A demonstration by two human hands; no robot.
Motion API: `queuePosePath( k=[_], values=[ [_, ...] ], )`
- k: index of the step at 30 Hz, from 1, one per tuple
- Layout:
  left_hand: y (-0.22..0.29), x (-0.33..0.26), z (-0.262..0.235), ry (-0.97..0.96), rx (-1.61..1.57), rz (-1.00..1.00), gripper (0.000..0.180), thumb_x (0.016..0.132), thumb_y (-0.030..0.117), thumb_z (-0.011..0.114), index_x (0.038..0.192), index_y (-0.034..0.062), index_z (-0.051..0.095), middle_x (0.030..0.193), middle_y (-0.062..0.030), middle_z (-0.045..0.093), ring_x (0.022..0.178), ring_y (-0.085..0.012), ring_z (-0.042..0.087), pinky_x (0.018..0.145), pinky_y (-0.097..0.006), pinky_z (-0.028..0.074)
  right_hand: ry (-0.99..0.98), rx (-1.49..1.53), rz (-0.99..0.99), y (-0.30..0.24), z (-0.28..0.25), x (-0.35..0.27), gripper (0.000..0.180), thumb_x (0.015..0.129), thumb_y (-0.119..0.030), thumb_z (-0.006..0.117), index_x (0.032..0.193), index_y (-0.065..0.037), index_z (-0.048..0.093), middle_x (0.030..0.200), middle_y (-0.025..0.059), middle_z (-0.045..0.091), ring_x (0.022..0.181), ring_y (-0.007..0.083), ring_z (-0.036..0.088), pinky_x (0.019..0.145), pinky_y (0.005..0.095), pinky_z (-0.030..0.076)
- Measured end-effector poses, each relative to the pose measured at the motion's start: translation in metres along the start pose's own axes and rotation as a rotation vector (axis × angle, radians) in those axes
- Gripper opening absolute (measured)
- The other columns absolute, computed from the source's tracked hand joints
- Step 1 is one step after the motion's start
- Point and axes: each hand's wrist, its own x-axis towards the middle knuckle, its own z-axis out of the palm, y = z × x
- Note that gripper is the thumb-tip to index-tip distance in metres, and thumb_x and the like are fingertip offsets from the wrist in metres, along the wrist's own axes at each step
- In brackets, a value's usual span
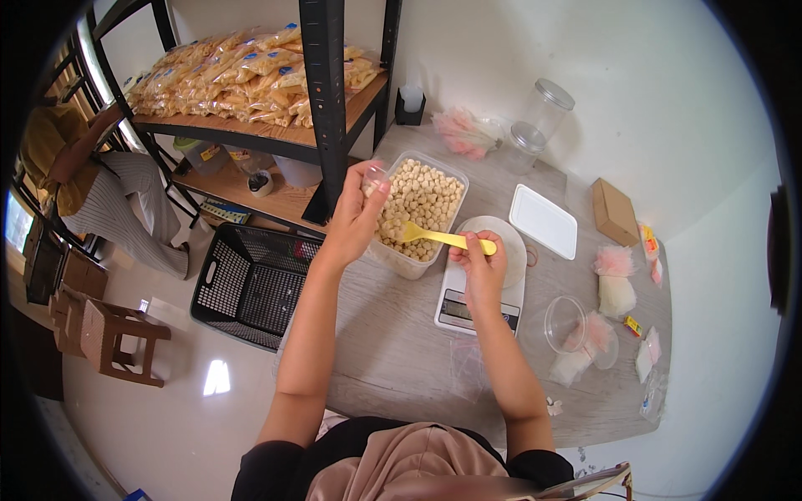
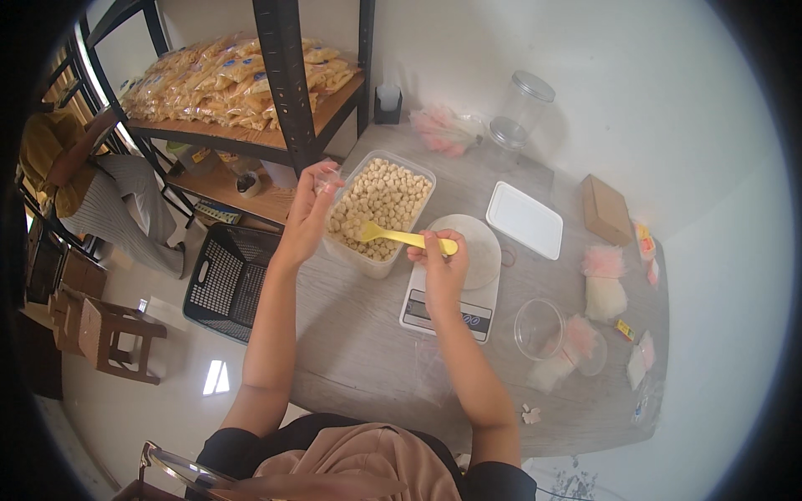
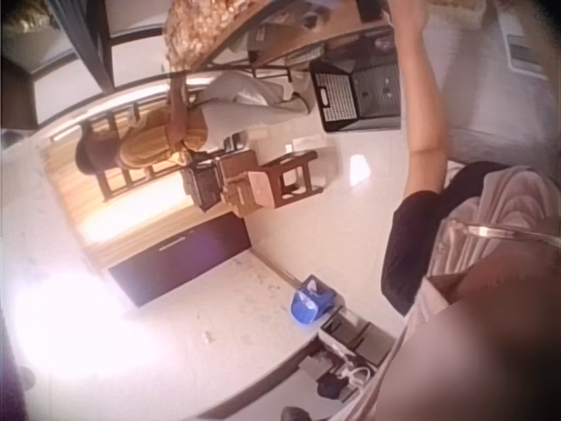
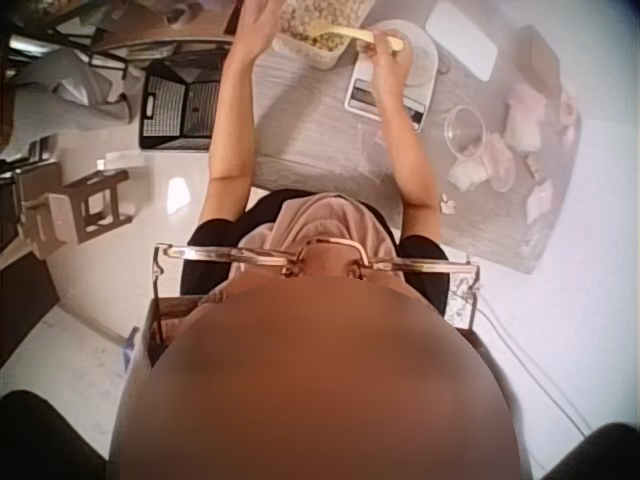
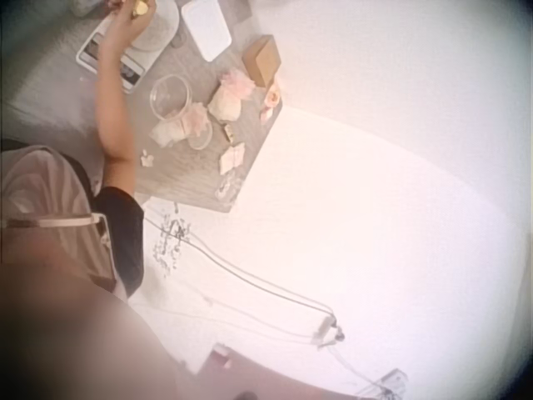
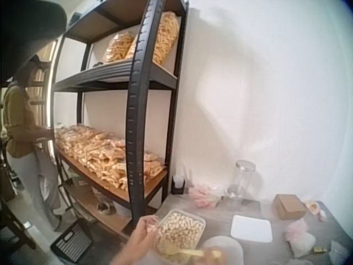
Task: The person scoops small round snack pieces from a container using a yellow scoop and places them into small clear plastic bags. The person then seals each bag and sets it aside on the table. The process is repeated multiple times throughout the clip.
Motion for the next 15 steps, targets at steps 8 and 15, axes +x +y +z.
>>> queuePosePath(
  k=[8, 15],
  values=[
    [0.0, -0.002, 0.004, -0.112, 0.116, 0.083, 0.037, 0.09, 0.021, 0.061, 0.119, 0.0012, 0.051, 0.105, -0.0103, 0.059, 0.1, -0.0181, 0.055, 0.088, -0.029, 0.042, 0.054, 0.041, -0.121, -0.023, -0.014, 0.018, 0.015, 0.091, -0.01, 0.056, 0.1, -0.004, 0.046, 0.091, 0.0135, 0.06, 0.065, 0.0158, 0.059, 0.063, 0.0292, 0.051],
    [0.006, -0.003, 0.005, -0.196, 0.213, 0.051, 0.04, 0.086, 0.019, 0.064, 0.12, 0.0023, 0.052, 0.11, -0.0107, 0.06, 0.105, -0.0187, 0.054, 0.094, -0.032, 0.04, -0.01, 0.033, -0.279, -0.072, -0.006, 0.04, 0.019, 0.088, -0.006, 0.057, 0.103, -0.002, 0.046, 0.087, 0.0141, 0.06, 0.062, 0.0162, 0.056, 0.059, 0.0295, 0.048]
  ],
)
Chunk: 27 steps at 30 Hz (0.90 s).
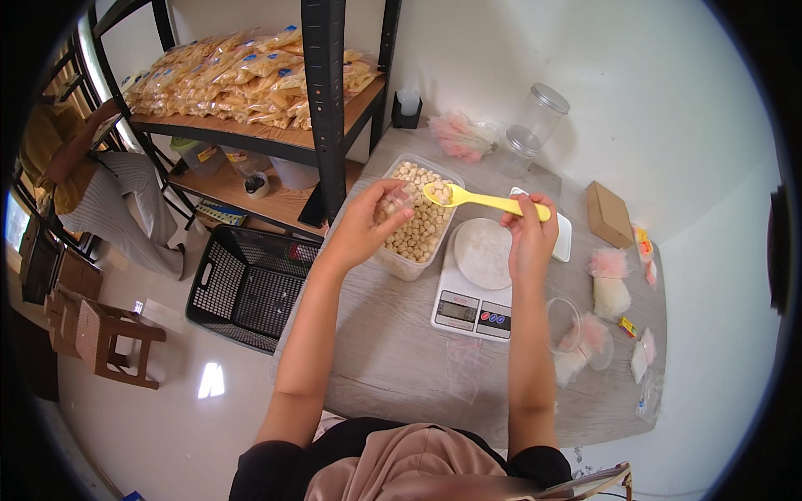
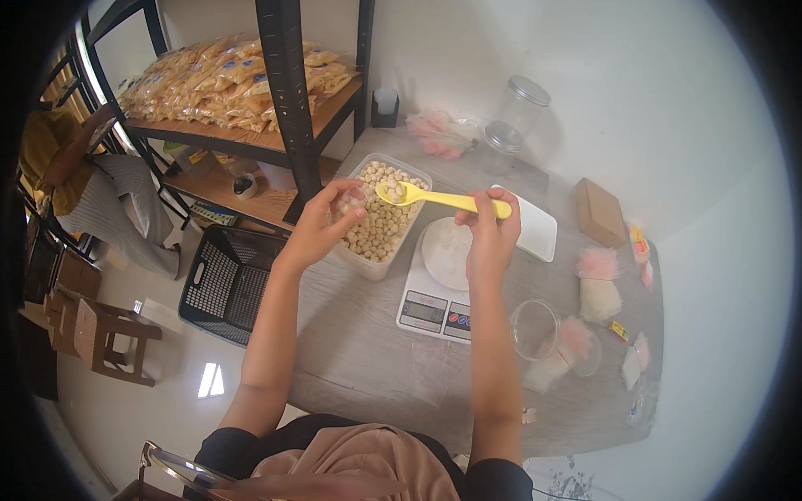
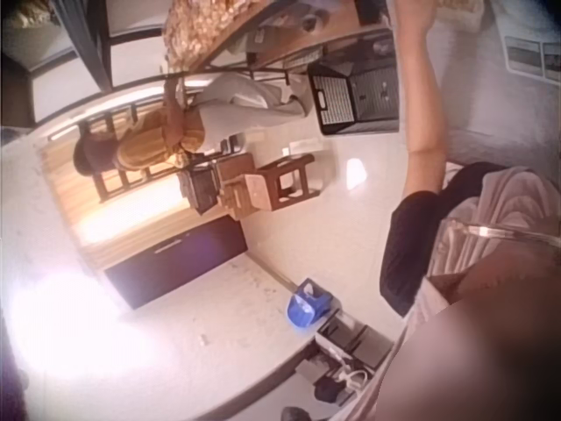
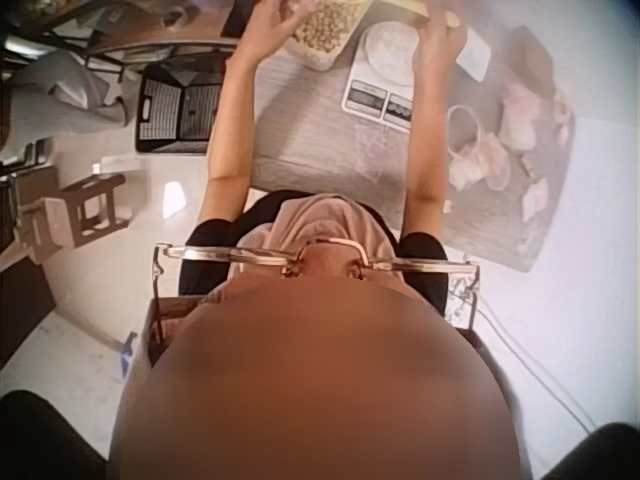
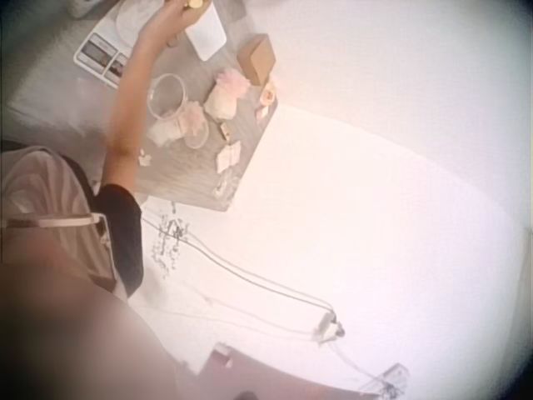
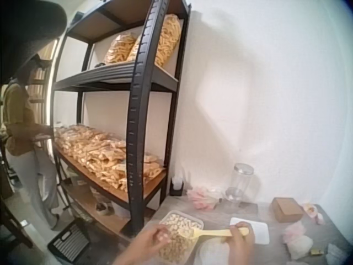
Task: The person scoops small round snack pieces from a container using a yellow scoop and places them into small clear plastic bags. The person then seals each bag and sets it aside on the table. The process is repeated multiple times throughout the clip.
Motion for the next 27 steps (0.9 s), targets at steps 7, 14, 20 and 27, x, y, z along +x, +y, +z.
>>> queuePosePath(
  k=[7, 14, 20, 27],
  values=[
    [0.005, -0.001, 0.002, -0.017, 0.08, 0.021, 0.045, 0.085, 0.02, 0.067, 0.121, -0.001, 0.051, 0.113, -0.0161, 0.059, 0.107, -0.0227, 0.055, 0.093, -0.034, 0.042, -0.161, -0.397, 0.018, -0.028, 0.045, 0.014, 0.019, 0.086, -0.009, 0.061, 0.099, 0.0, 0.051, 0.082, 0.0105, 0.061, 0.062, 0.0144, 0.06, 0.057, 0.0268, 0.049],
    [0.006, -0.002, 0.005, 0.004, 0.089, 0.023, 0.044, 0.086, 0.021, 0.065, 0.119, -0.0038, 0.051, 0.109, -0.0176, 0.061, 0.104, -0.0233, 0.057, 0.09, -0.033, 0.043, -0.438, -0.806, -0.382, -0.051, 0.097, 0.015, 0.017, 0.085, -0.01, 0.061, 0.1, -0.003, 0.056, 0.075, 0.0092, 0.064, 0.065, 0.0169, 0.063, 0.06, 0.0295, 0.047],
    [-0.005, 0.0, 0.004, 0.125, 0.027, 0.021, 0.033, 0.091, 0.021, 0.059, 0.116, -0.0004, 0.053, 0.094, -0.0093, 0.058, 0.087, -0.0143, 0.054, 0.081, -0.028, 0.044, -0.168, -0.671, -0.528, -0.05, 0.082, 0.004, 0.015, 0.087, -0.008, 0.057, 0.101, -0.003, 0.055, 0.077, 0.0085, 0.064, 0.065, 0.0172, 0.061, 0.06, 0.0291, 0.046],
    [-0.017, 0.002, 0.0, 0.239, -0.252, -0.021, 0.031, 0.098, 0.025, 0.046, 0.117, 0.0, 0.046, 0.102, -0.0106, 0.056, 0.092, -0.015, 0.054, 0.081, -0.028, 0.044, -0.369, -0.783, -0.558, 0.005, 0.038, -0.022, 0.01, 0.087, -0.005, 0.057, 0.096, -0.003, 0.053, 0.085, 0.0129, 0.063, 0.075, 0.0193, 0.063, 0.066, 0.0297, 0.048]
  ],
)
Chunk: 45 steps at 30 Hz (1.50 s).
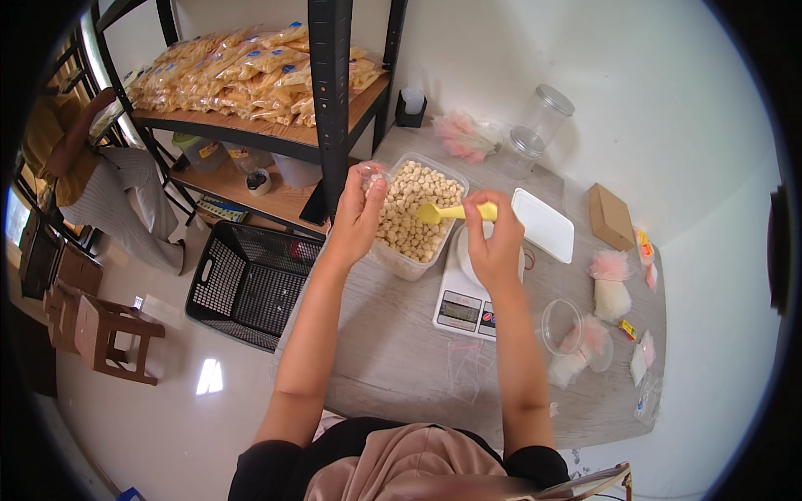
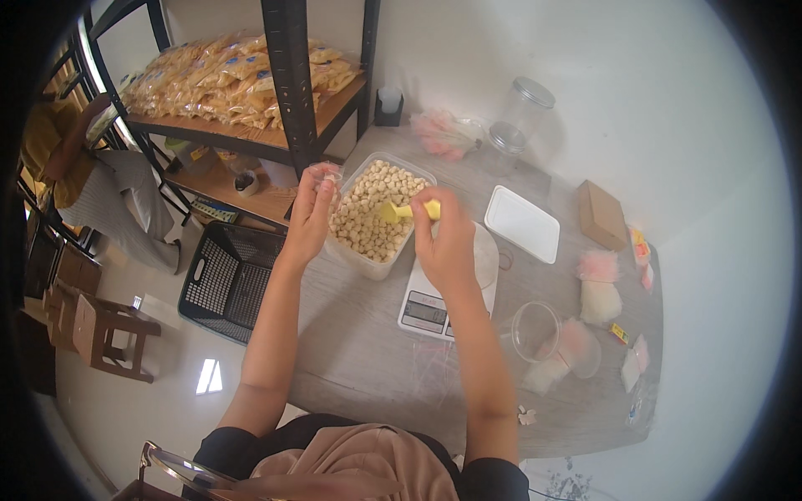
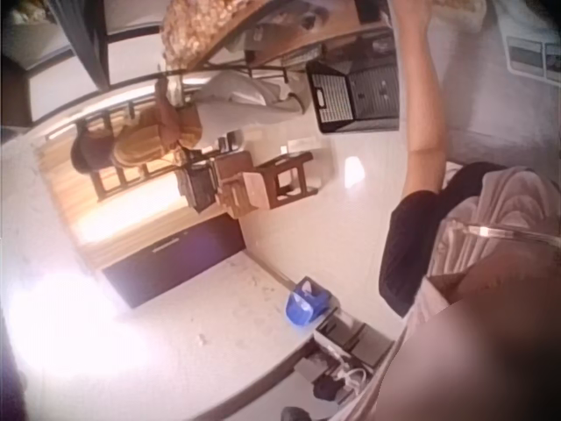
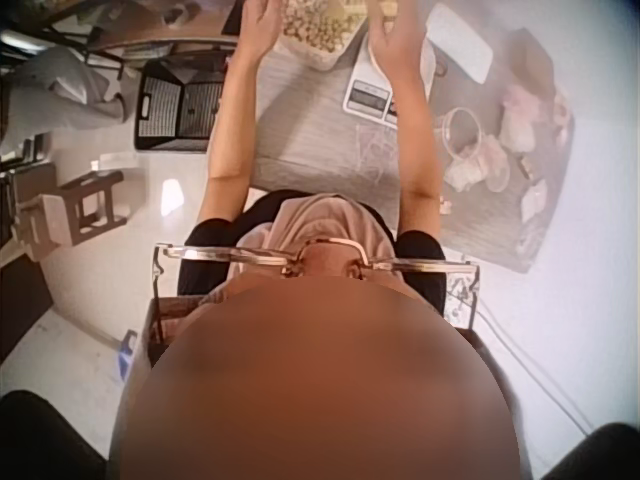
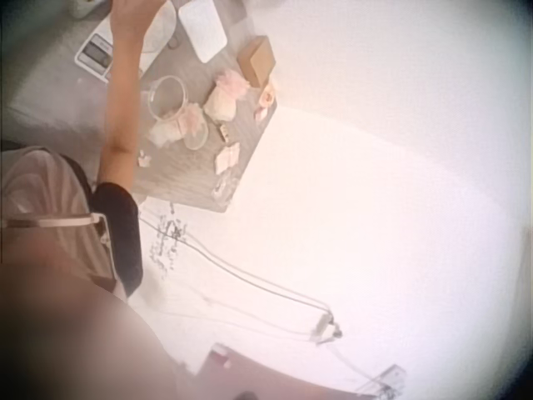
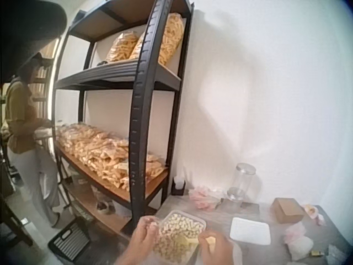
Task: The person scoops small round snack pieces from a container using a yellow scoop and places them into small clear plastic bags. The person then seals each bag and sets it aside on the table. The process is repeated multiple times throughout the clip.
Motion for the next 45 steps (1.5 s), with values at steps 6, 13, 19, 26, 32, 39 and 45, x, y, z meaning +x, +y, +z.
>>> queuePosePath(
  k=[6, 13, 19, 26, 32, 39, 45],
  values=[
    [0.006, -0.004, 0.002, -0.005, 0.032, 0.119, 0.034, 0.099, 0.025, 0.044, 0.12, -0.0015, 0.042, 0.117, -0.0146, 0.046, 0.106, -0.0193, 0.047, 0.092, -0.03, 0.038, 0.076, 0.187, 0.085, 0.027, 0.015, -0.034, 0.01, 0.089, -0.003, 0.057, 0.094, -0.003, 0.049, 0.088, 0.0122, 0.063, 0.077, 0.0162, 0.062, 0.066, 0.0274, 0.05],
    [0.007, -0.001, 0.0, -0.079, 0.019, 0.04, 0.032, 0.097, 0.024, 0.047, 0.122, 0.0032, 0.045, 0.113, -0.0087, 0.053, 0.097, -0.0141, 0.051, 0.087, -0.028, 0.041, 0.141, 0.466, 0.319, 0.037, 0.018, -0.061, 0.009, 0.093, -0.004, 0.052, 0.095, -0.002, 0.043, 0.09, 0.0139, 0.06, 0.076, 0.0141, 0.059, 0.064, 0.0249, 0.051],
    [0.003, 0.0, 0.003, -0.009, 0.031, 0.104, 0.032, 0.095, 0.022, 0.054, 0.119, 0.0021, 0.048, 0.11, -0.0109, 0.056, 0.098, -0.0166, 0.054, 0.086, -0.028, 0.042, 0.181, 0.515, 0.426, 0.025, 0.022, -0.064, 0.012, 0.092, -0.004, 0.055, 0.094, -0.002, 0.043, 0.089, 0.0117, 0.059, 0.073, 0.0117, 0.058, 0.059, 0.0229, 0.05],
    [0.006, -0.001, 0.004, 0.005, 0.046, 0.124, 0.035, 0.093, 0.02, 0.057, 0.12, 0.0003, 0.047, 0.109, -0.0116, 0.057, 0.099, -0.0156, 0.054, 0.086, -0.028, 0.043, 0.254, 0.596, 0.585, 0.021, 0.029, -0.067, 0.013, 0.092, -0.005, 0.055, 0.096, -0.003, 0.043, 0.088, 0.0114, 0.059, 0.063, 0.0117, 0.058, 0.057, 0.0227, 0.049],
    [0.009, -0.002, 0.005, -0.029, -0.004, 0.035, 0.039, 0.092, 0.022, 0.059, 0.121, -0.0008, 0.047, 0.108, -0.0119, 0.058, 0.1, -0.0149, 0.054, 0.086, -0.028, 0.043, 0.311, 0.555, 0.55, 0.033, 0.012, -0.06, 0.013, 0.092, -0.007, 0.055, 0.097, -0.004, 0.043, 0.086, 0.0123, 0.06, 0.062, 0.0123, 0.058, 0.059, 0.0237, 0.048],
    [0.015, -0.003, 0.004, -0.173, 0.243, 0.088, 0.045, 0.087, 0.024, 0.065, 0.12, -0.0025, 0.048, 0.113, -0.0178, 0.058, 0.106, -0.0248, 0.056, 0.091, -0.033, 0.043, 0.417, 0.554, 0.546, 0.033, -0.009, -0.032, 0.011, 0.092, -0.007, 0.053, 0.098, -0.004, 0.044, 0.085, 0.012, 0.061, 0.059, 0.0126, 0.055, 0.057, 0.0244, 0.045],
    [0.014, -0.004, 0.005, -0.217, 0.262, 0.079, 0.044, 0.086, 0.021, 0.065, 0.121, -0.0006, 0.049, 0.115, -0.0165, 0.057, 0.111, -0.0241, 0.053, 0.095, -0.034, 0.041, 0.386, 0.542, 0.467, 0.021, -0.027, 0.017, 0.015, 0.09, -0.007, 0.056, 0.1, -0.003, 0.046, 0.084, 0.0115, 0.061, 0.059, 0.0114, 0.054, 0.056, 0.0242, 0.044]
  ],
)
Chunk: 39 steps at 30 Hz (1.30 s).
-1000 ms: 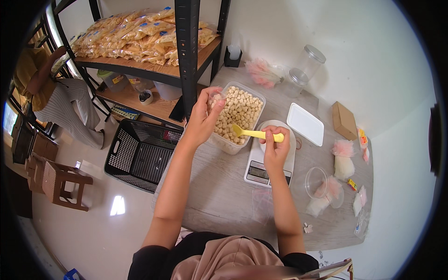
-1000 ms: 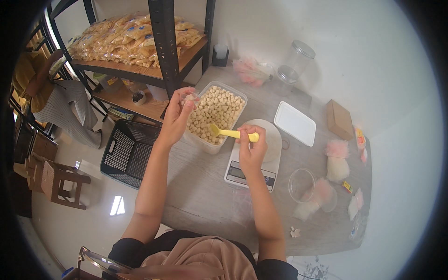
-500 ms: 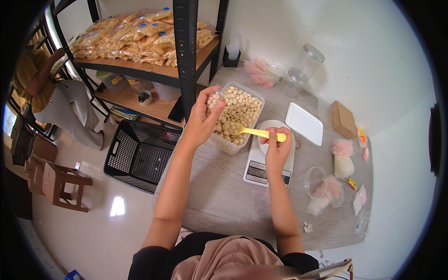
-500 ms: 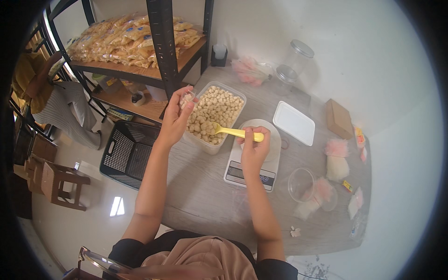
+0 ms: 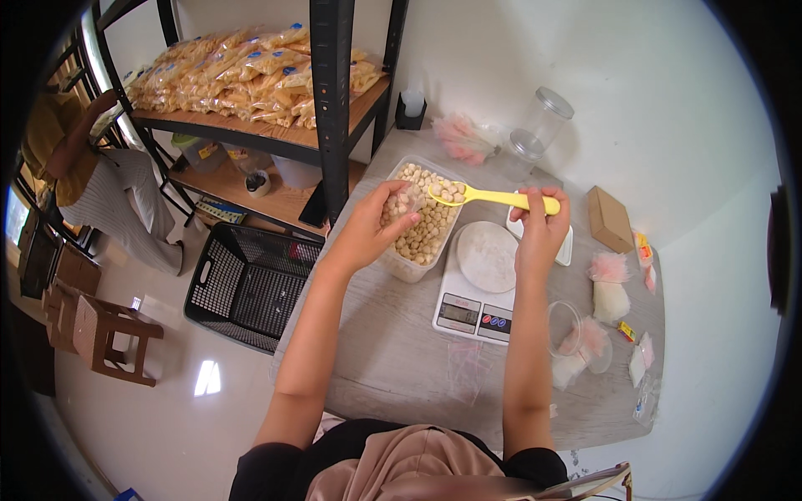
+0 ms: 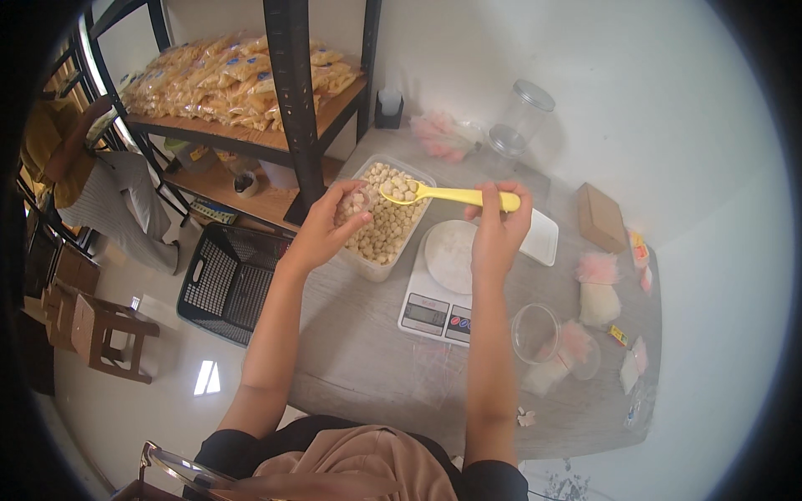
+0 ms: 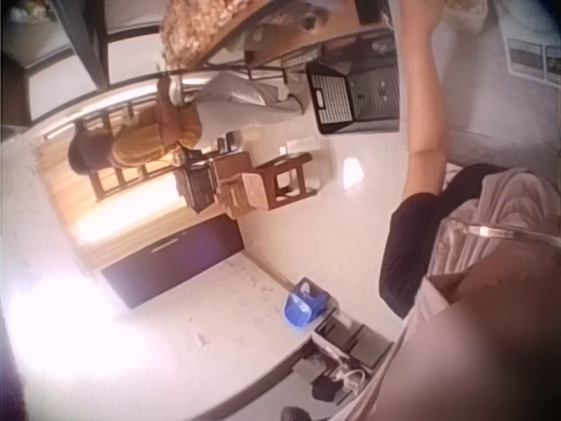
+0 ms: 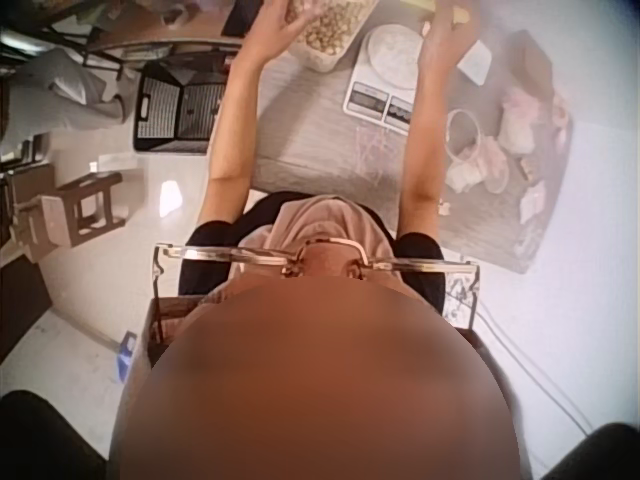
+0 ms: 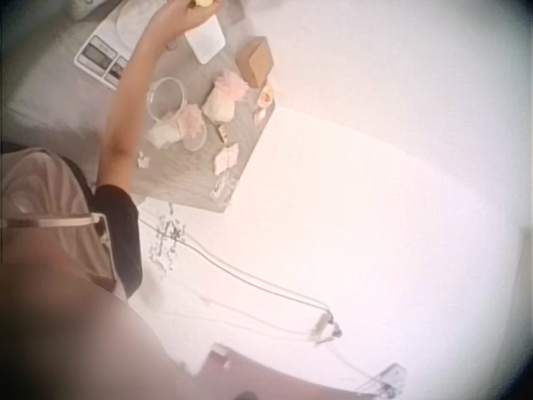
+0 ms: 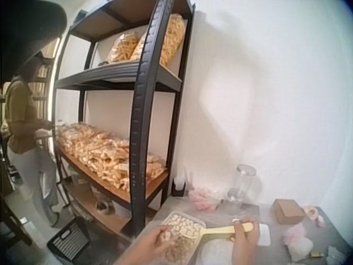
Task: The person scoops small round snack pieces from a container using a yellow scoop and places them into small clear plastic bags. The person then seals each bag and sets it aside on the table. The process is repeated multiple times throughout the clip.
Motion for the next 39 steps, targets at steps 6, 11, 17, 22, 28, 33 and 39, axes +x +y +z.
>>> queuePosePath(
  k=[6, 11, 17, 22, 28, 33, 39],
  values=[
    [-0.002, 0.0, 0.001, 0.005, 0.06, 0.016, 0.05, 0.084, 0.027, 0.068, 0.12, -0.0032, 0.05, 0.114, -0.0214, 0.058, 0.108, -0.0311, 0.055, 0.092, -0.036, 0.043, -0.165, -0.167, -0.012, -0.015, 0.024, 0.007, 0.016, 0.088, -0.009, 0.059, 0.099, -0.002, 0.05, 0.082, 0.0091, 0.061, 0.056, 0.0113, 0.056, 0.053, 0.0234, 0.045],
    [0.0, -0.001, 0.002, 0.001, 0.116, 0.034, 0.049, 0.083, 0.026, 0.069, 0.118, -0.0025, 0.052, 0.111, -0.0215, 0.059, 0.105, -0.0323, 0.057, 0.089, -0.037, 0.044, -0.179, -0.267, -0.056, -0.017, 0.028, 0.011, 0.016, 0.088, -0.01, 0.06, 0.097, -0.002, 0.051, 0.081, 0.0082, 0.061, 0.055, 0.0117, 0.057, 0.053, 0.0236, 0.046],
    [0.001, -0.001, 0.002, 0.019, 0.109, 0.055, 0.048, 0.083, 0.026, 0.069, 0.118, -0.0026, 0.052, 0.108, -0.0224, 0.059, 0.102, -0.0332, 0.058, 0.087, -0.037, 0.045, -0.102, -0.089, 0.044, 0.003, 0.017, 0.002, 0.015, 0.089, -0.008, 0.058, 0.098, -0.001, 0.049, 0.084, 0.0102, 0.062, 0.059, 0.0125, 0.058, 0.056, 0.0241, 0.047],
    [0.001, 0.0, 0.003, 0.041, 0.15, 0.08, 0.049, 0.084, 0.027, 0.067, 0.12, -0.0024, 0.051, 0.11, -0.0207, 0.059, 0.104, -0.0338, 0.056, 0.09, -0.038, 0.043, -0.026, 0.039, 0.089, 0.019, 0.011, -0.013, 0.011, 0.091, -0.007, 0.055, 0.097, -0.003, 0.047, 0.086, 0.0118, 0.062, 0.062, 0.0132, 0.059, 0.058, 0.0248, 0.048],
    [0.004, -0.002, 0.003, 0.038, 0.316, 0.112, 0.051, 0.085, 0.028, 0.065, 0.125, -0.0004, 0.048, 0.112, -0.0174, 0.058, 0.107, -0.0321, 0.053, 0.095, -0.039, 0.037, -0.05, 0.083, 0.069, 0.02, 0.011, -0.023, 0.012, 0.092, -0.009, 0.055, 0.097, -0.004, 0.046, 0.088, 0.0132, 0.062, 0.062, 0.0137, 0.059, 0.059, 0.0265, 0.049],
    [0.0, -0.002, 0.004, 0.058, 0.326, 0.162, 0.051, 0.086, 0.026, 0.064, 0.127, 0.0001, 0.047, 0.114, -0.0186, 0.057, 0.107, -0.032, 0.053, 0.094, -0.039, 0.038, 0.006, 0.143, 0.117, 0.022, 0.008, -0.023, 0.012, 0.092, -0.009, 0.055, 0.097, -0.004, 0.046, 0.088, 0.0135, 0.061, 0.062, 0.0145, 0.059, 0.06, 0.027, 0.05],
    [-0.003, -0.001, 0.003, 0.073, 0.023, 0.004, 0.047, 0.09, 0.022, 0.06, 0.128, -0.0004, 0.045, 0.116, -0.0173, 0.056, 0.109, -0.028, 0.053, 0.094, -0.036, 0.04, 0.058, 0.097, 0.135, 0.033, -0.002, -0.033, 0.011, 0.092, -0.008, 0.055, 0.095, -0.003, 0.046, 0.087, 0.0133, 0.061, 0.062, 0.0143, 0.059, 0.059, 0.027, 0.05]
  ],
)
